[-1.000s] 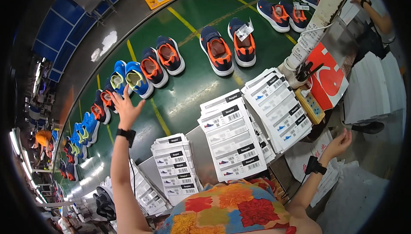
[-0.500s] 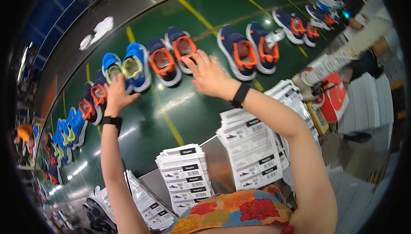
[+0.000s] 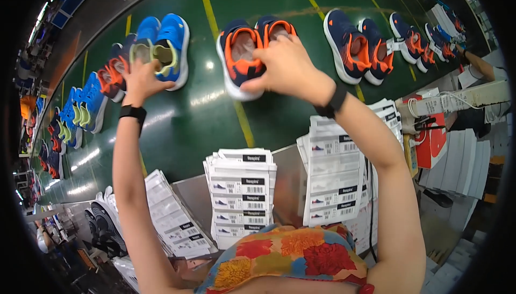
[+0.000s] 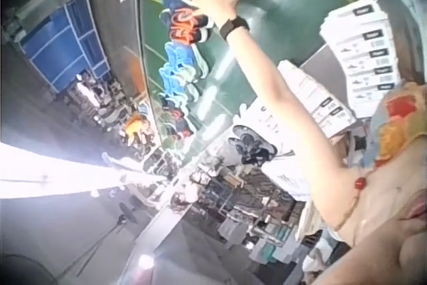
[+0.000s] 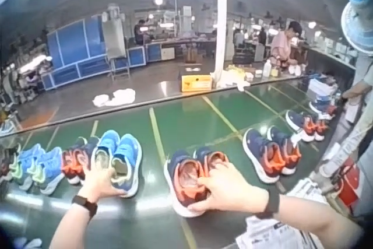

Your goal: Inspecting pairs of shoes and matching them with correct size and model labels before further packaging.

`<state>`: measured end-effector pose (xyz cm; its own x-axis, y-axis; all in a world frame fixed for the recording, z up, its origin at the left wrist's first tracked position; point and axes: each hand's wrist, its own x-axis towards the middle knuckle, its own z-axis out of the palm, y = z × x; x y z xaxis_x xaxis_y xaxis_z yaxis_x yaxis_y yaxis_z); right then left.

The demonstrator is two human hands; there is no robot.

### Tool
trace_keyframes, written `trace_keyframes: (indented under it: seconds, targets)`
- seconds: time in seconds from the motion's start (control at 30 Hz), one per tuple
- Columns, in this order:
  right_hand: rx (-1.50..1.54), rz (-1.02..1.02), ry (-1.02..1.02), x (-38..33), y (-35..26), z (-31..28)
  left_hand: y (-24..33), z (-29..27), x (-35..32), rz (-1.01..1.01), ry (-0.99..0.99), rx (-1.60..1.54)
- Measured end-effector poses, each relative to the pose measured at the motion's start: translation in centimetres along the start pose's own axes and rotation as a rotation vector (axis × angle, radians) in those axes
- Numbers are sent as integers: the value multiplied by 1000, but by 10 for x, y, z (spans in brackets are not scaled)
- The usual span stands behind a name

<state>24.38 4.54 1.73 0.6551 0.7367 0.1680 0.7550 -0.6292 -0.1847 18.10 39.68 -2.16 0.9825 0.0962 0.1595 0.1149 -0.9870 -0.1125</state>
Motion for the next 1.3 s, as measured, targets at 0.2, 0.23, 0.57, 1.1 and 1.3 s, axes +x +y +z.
trace_keyframes:
  seconds: [0.2, 0.23, 0.57, 1.1, 1.3]
  targets:
    - [351, -14, -93, -151, -118, -15, 124, -83, -143, 157, -426, -1128]
    - [444, -42, -173, -168, -127, -9, 145, -95, -169, 208, -483, -1033]
    - [402, 72, 352, -182, -76, 4, 162, -62, -203, 367, 143, -773]
    - [1180, 286, -275, -103, -57, -19, 164, -115, -141, -59, -253, -1121]
    - [1331, 458, -419, -101, -56, -13, 166, -103, -140, -353, -399, -1346]
